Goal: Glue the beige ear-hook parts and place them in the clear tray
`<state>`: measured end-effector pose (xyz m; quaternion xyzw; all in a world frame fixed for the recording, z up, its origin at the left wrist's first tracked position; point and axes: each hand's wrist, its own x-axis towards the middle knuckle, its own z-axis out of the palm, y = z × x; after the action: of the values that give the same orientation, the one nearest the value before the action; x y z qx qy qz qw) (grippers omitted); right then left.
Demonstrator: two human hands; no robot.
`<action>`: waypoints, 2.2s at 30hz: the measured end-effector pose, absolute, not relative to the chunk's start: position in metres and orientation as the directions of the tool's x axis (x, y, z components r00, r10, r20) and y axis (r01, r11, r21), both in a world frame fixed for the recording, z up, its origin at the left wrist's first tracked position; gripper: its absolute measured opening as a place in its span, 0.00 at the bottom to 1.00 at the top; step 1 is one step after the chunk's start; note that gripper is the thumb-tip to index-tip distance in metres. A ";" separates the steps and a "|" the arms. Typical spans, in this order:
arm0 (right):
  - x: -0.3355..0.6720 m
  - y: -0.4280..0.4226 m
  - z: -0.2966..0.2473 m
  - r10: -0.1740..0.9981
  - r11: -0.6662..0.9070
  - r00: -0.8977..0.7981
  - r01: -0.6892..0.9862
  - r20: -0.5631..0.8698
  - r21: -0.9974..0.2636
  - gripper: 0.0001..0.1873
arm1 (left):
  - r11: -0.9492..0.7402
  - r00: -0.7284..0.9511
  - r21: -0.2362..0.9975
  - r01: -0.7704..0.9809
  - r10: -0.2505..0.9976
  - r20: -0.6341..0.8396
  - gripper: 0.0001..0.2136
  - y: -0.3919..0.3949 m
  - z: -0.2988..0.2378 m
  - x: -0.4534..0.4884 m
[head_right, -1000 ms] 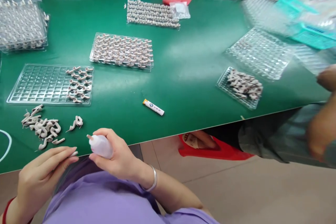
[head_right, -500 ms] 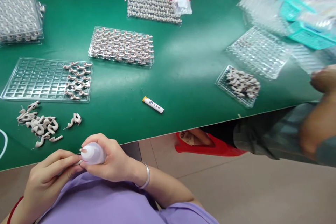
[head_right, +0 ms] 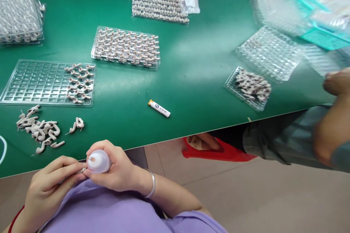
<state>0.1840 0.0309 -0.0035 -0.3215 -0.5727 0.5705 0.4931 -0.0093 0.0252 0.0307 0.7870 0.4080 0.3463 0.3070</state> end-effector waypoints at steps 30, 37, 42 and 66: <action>0.206 0.032 -0.019 0.787 0.617 -0.314 0.356 0.532 -0.702 0.29 | -0.549 0.314 0.341 0.763 0.776 0.547 0.11 0.036 -0.001 -0.032; 0.206 0.032 -0.018 0.783 0.621 -0.319 0.362 0.534 -0.695 0.28 | -0.545 0.309 0.354 0.760 0.783 0.540 0.12 0.035 -0.002 -0.033; 0.206 0.032 -0.018 0.784 0.621 -0.321 0.365 0.532 -0.694 0.29 | -0.540 0.304 0.363 0.759 0.788 0.535 0.12 0.035 -0.002 -0.033; 0.189 0.018 -0.013 0.889 0.422 -0.264 0.158 0.374 -0.893 0.27 | 0.034 0.087 0.883 0.468 0.993 -0.084 0.10 -0.001 0.021 -0.013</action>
<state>0.1887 0.0184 -0.0130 -0.3762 -0.6962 0.3839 0.4758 -0.0125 -0.0012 0.0212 0.6153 0.5935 0.3231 0.4059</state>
